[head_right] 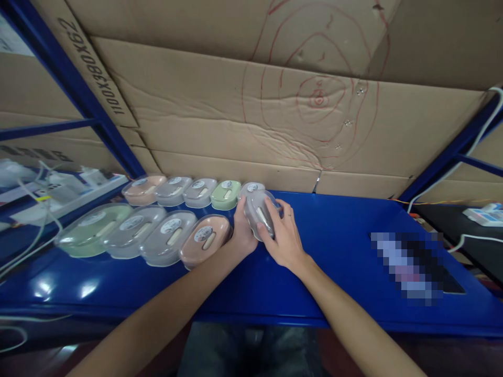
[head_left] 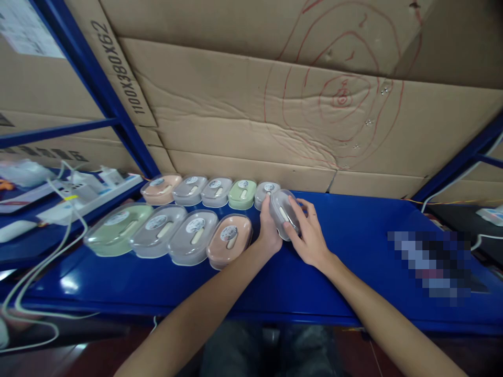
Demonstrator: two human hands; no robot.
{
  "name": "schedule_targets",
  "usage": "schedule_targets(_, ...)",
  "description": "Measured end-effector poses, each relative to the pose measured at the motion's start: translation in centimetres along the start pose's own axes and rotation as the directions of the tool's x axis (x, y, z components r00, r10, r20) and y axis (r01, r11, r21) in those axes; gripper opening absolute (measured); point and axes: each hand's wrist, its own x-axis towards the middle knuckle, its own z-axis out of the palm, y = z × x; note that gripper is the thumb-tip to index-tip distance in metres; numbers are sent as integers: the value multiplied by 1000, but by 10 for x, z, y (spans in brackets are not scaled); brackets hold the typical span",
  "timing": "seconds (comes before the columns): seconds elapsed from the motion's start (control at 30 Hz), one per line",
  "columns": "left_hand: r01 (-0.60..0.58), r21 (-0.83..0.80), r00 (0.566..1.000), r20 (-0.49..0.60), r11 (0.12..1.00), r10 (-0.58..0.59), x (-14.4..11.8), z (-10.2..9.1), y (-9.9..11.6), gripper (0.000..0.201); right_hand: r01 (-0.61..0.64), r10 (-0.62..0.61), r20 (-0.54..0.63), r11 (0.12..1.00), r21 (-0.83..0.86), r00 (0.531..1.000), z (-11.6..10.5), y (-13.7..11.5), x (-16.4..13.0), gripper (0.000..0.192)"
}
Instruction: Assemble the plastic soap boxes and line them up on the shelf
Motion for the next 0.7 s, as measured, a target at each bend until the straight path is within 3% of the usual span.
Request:
schedule_targets(0.1, -93, 45, 995, -21, 995, 94, -2, 2, 0, 38, -2, 2, 15, 1000, 9, 1000, 0, 1, -1, 68)
schedule_targets(0.2, -117, 117, 992, -29, 986, 121, -5, 5, 0, 25, -5, 5, 14, 1000, 18, 1000, -1, 1, -1, 68)
schedule_targets(0.3, -153, 156, 987, -35, 976, 160, -7, 8, 0, 24, -14, 13, 8, 999, 41, 1000, -3, 2, 0, 68)
schedule_targets(0.47, -136, 142, 988, -52, 980, 145, -8, 11, 2, 33, -118, 144, -56, 940, 320, 988, -6, 8, 10, 53)
schedule_targets(0.53, -124, 140, 990, -54, 982, 133, -8, 12, 2, 40, -215, 295, -91, 845, 490, 951, -7, 11, 16, 50)
schedule_targets(0.6, -108, 145, 992, -42, 983, 115, -9, 14, 2, 45, -319, 464, -64, 696, 643, 884, -9, 14, 21, 51)
schedule_targets(0.7, -87, 169, 996, -23, 982, 92, -10, 15, 3, 47, -469, 579, 171, 417, 779, 797, -14, 14, 26, 52)
